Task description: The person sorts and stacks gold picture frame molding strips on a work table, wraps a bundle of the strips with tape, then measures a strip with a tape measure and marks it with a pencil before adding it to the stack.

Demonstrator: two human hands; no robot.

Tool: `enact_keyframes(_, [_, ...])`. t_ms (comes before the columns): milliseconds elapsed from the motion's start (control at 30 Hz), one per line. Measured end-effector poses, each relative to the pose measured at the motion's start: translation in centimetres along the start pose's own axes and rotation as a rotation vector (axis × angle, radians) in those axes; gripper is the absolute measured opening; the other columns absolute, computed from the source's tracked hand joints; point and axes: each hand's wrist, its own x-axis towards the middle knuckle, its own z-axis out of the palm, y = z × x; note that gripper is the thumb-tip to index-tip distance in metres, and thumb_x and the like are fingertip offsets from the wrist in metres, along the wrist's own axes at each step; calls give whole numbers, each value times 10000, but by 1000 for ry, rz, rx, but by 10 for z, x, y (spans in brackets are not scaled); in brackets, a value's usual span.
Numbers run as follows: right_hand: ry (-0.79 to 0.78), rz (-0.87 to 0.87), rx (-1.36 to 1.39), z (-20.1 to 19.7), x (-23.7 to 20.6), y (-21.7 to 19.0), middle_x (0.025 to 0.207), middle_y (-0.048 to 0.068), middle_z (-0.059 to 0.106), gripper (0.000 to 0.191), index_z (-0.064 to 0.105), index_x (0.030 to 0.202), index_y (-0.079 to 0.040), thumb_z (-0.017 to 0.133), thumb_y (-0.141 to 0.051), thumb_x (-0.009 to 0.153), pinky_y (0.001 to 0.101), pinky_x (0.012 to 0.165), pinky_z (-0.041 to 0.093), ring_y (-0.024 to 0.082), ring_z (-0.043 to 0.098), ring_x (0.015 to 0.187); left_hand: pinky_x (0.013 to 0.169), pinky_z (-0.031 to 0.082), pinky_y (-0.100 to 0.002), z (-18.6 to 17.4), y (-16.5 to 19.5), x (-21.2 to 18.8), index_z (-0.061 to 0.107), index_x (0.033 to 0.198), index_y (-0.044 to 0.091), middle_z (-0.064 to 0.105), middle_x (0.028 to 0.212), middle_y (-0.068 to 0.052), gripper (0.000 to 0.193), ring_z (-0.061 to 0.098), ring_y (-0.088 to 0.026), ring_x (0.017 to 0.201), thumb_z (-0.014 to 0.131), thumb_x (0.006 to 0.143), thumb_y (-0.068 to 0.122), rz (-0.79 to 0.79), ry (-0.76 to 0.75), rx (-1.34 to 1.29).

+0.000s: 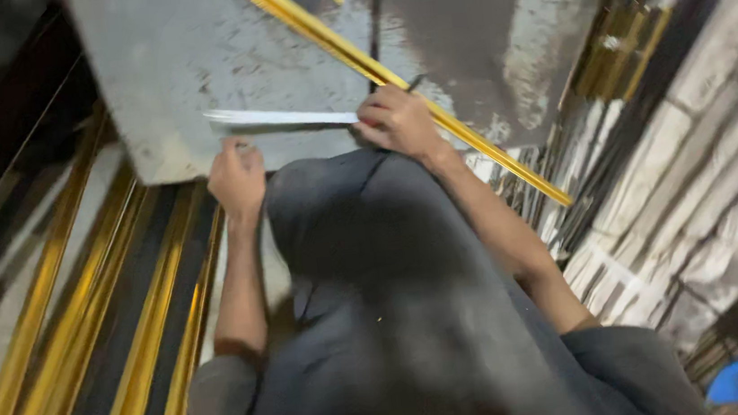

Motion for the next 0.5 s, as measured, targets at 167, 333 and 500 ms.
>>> enact_keyframes(167, [-64,-22,-23,-13,0,2,917,63,714,144,758,895,-75,812,-205,863,411,730,565,264,682,881,709,483,-489,7,4,-2,619,1079,121,648,813,-82,146,651,-341,826,708,976,176,-10,-32,-2])
enact_keyframes(333, [-62,132,21,-21,-24,7,913,128,703,410,773,1154,-21,838,-264,830,441,728,557,327,678,859,697,487,-470,9,2,0,622,1074,110,636,798,-73,131,643,-311,786,701,992,176,-35,-65,-8])
enact_keyframes(500, [113,367,88,-33,-55,40,1080,134,753,342,747,1109,-68,882,-270,869,380,854,595,281,748,962,739,485,-447,9,5,13,632,1123,89,640,850,-88,140,635,-303,808,692,1021,164,46,-28,-99])
